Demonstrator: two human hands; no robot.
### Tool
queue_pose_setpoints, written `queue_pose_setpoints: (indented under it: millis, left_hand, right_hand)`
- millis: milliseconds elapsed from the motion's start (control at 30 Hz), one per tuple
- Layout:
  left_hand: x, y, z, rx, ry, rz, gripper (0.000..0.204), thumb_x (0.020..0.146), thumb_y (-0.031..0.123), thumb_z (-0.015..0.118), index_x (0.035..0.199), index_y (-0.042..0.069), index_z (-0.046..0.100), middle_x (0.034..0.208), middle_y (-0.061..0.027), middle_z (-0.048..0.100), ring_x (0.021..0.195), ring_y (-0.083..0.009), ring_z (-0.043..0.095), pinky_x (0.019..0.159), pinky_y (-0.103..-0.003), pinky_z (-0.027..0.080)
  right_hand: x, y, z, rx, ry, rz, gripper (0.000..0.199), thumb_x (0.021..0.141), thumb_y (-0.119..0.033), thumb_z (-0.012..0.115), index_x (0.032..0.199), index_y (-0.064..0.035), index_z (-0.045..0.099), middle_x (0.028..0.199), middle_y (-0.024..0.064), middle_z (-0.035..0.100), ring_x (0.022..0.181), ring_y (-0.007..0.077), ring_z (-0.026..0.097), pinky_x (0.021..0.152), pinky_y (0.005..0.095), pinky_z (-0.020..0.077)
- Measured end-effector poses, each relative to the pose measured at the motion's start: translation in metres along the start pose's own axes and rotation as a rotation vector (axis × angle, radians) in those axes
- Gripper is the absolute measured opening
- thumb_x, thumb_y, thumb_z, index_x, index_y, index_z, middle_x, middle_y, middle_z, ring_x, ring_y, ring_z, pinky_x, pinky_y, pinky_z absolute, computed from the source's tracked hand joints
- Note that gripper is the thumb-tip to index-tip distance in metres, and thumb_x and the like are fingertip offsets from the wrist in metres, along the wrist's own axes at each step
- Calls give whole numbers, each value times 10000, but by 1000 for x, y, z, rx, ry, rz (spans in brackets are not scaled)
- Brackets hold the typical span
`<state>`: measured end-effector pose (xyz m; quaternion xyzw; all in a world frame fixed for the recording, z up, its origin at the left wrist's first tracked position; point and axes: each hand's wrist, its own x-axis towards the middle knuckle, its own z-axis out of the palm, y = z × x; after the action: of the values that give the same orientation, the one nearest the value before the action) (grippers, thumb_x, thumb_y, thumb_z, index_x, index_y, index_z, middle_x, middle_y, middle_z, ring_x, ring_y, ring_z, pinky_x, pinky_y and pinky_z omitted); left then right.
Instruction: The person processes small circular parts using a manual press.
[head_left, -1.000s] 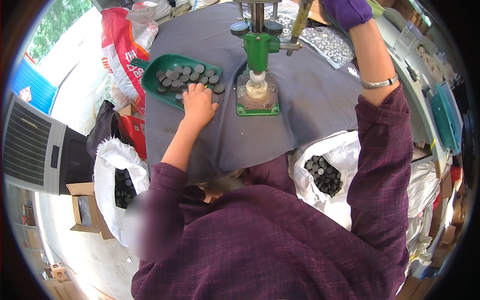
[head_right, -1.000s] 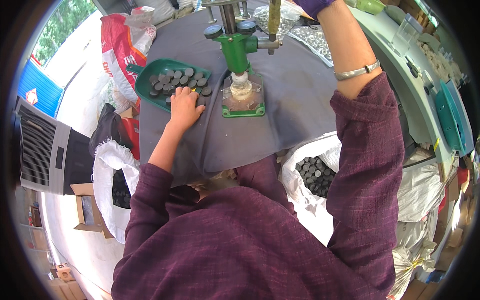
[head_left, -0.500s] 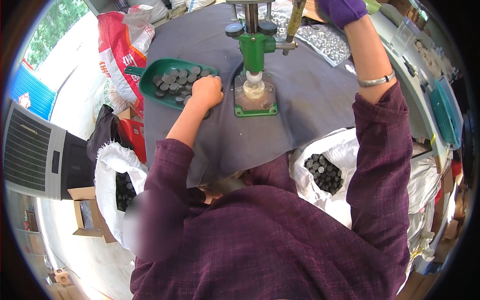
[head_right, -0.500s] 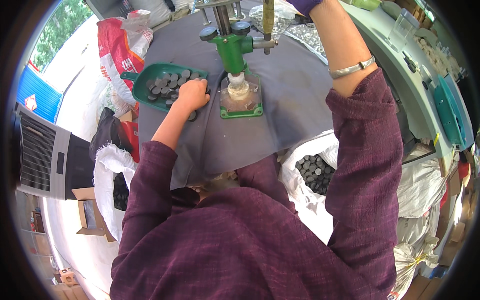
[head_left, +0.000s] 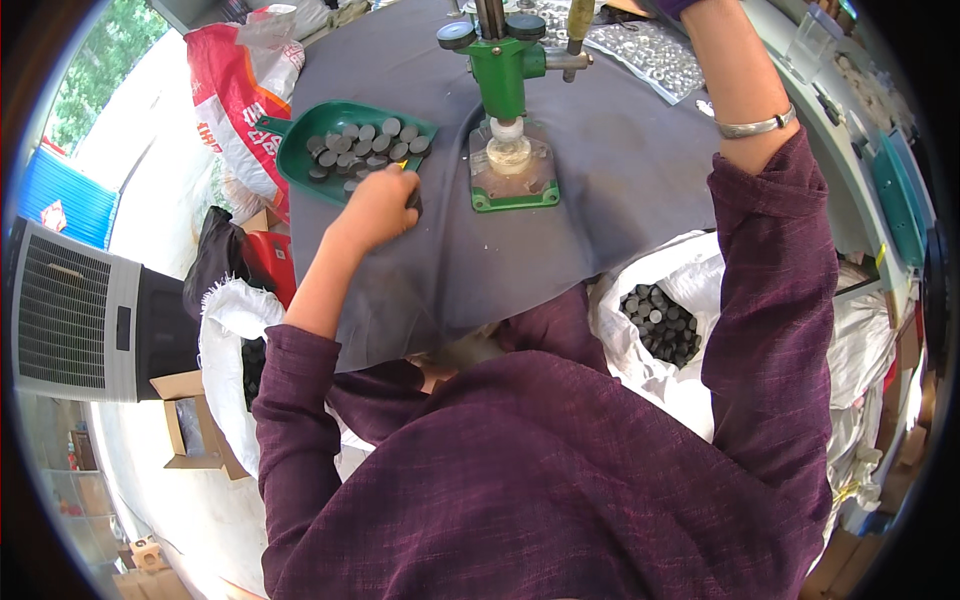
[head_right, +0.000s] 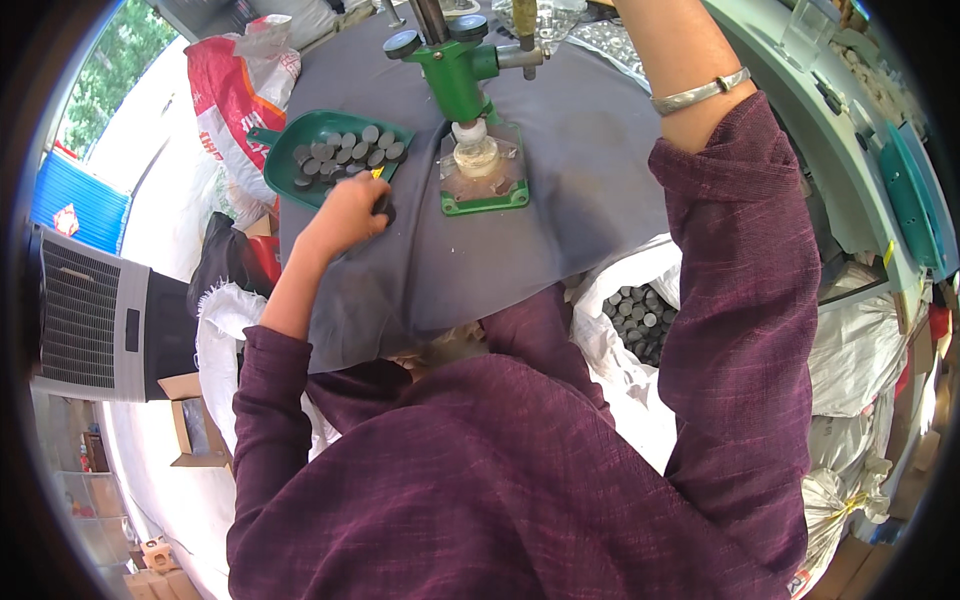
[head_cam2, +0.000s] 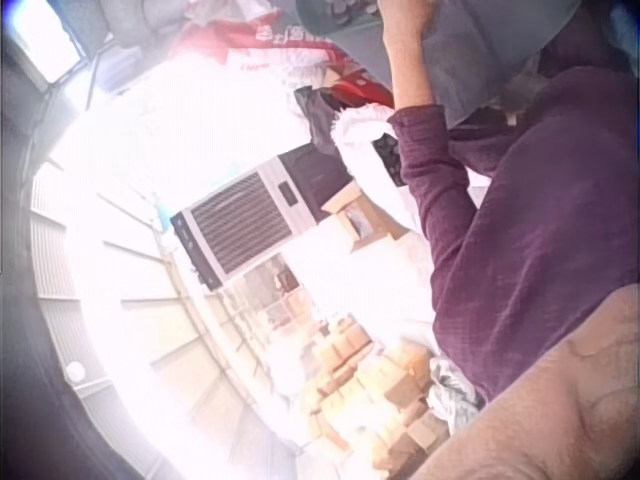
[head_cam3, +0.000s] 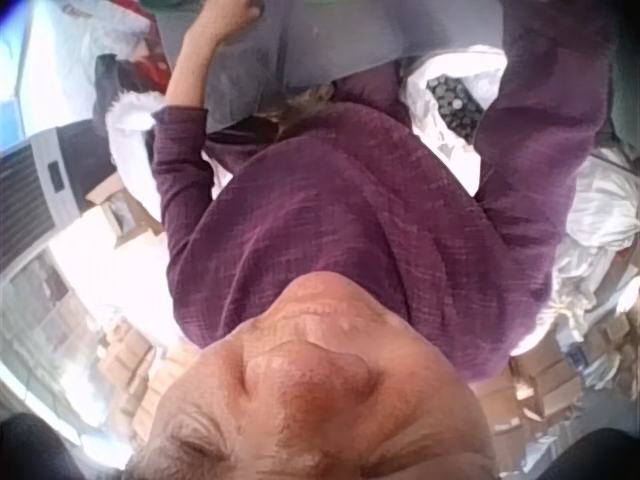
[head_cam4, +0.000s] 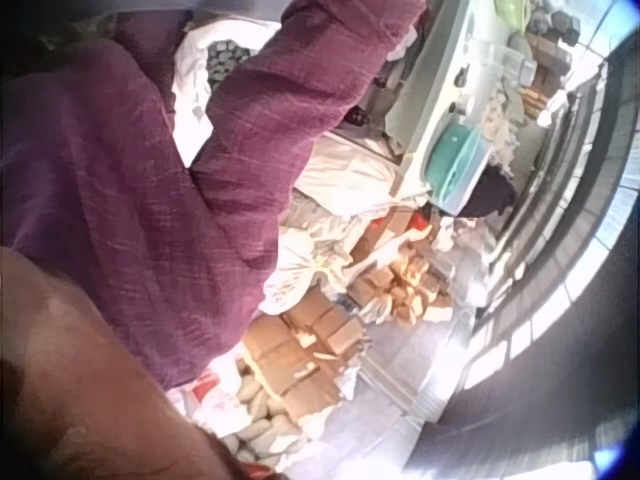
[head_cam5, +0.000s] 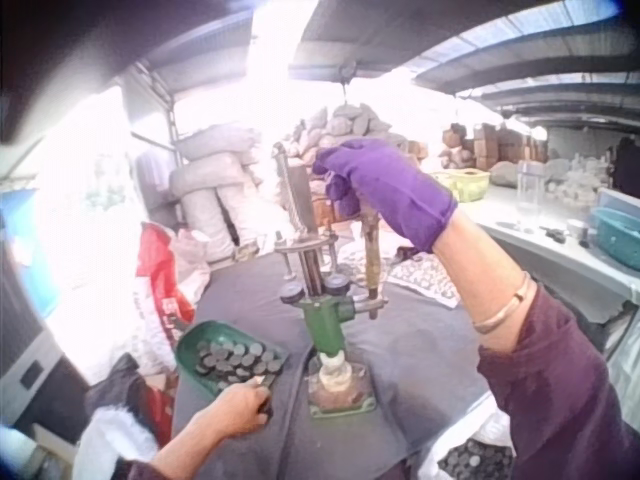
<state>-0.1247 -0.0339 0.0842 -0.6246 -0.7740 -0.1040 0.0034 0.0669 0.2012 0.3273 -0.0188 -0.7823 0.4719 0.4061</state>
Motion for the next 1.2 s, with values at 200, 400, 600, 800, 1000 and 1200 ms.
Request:
queue_pose_setpoints:
  millis: [200, 400, 600, 800, 1000, 1200]
  left_hand:
    - [-10, 0, 12, 194, -113, -18, 333, 655, 60, 726, 952, -3, 591, 960, -192, 595, 885, -383, 618, 786, -453, 501]
    - [-7, -9, 16, -8, -70, -6, 357, 659, 57, 727, 988, -6, 605, 907, -193, 628, 857, -386, 611, 776, -430, 498]
    - [-34, 21, 12, -856, 138, -251, 393, 718, -44, 736, 1086, 35, 623, 923, -35, 657, 778, -126, 617, 688, -256, 509]
    - [-43, 56, 9, -1449, 184, -142, 456, 757, -87, 728, 1174, 15, 575, 1006, -19, 621, 815, -82, 587, 672, -212, 508]
    - [-44, 71, 13, -1539, 141, -109, 471, 757, -86, 730, 1189, 15, 572, 1058, -27, 608, 869, -82, 585, 703, -214, 517]
    - [-44, 85, 17, -1451, 204, 14, 454, 771, -111, 707, 1188, 8, 571, 1084, -2, 590, 912, -72, 577, 783, -219, 513]
  right_hand:
    - [-2, -5, 5, -36, 44, 20, 243, 947, -196, 543, 932, 11, 668, 680, 61, 623, 591, 138, 592, 553, 259, 497]
    - [0, -2, 4, 21, 70, 38, 203, 926, -195, 583, 913, -15, 675, 679, 52, 619, 596, 134, 590, 556, 264, 481]
    - [4, 2, 7, 87, 45, 48, 197, 925, -182, 581, 911, -8, 673, 671, 60, 610, 595, 140, 591, 550, 272, 486]
    - [-1, -6, 7, 60, 93, 97, 208, 934, -170, 569, 916, 11, 670, 680, 69, 611, 585, 150, 584, 537, 289, 495]
    - [2, -2, 9, 88, 98, 75, 197, 922, -171, 588, 911, 7, 672, 672, 64, 610, 567, 145, 577, 532, 273, 488]
    - [-1, -2, 7, 47, 90, 30, 208, 913, -191, 596, 924, 0, 676, 677, 59, 617, 552, 144, 578, 520, 266, 485]
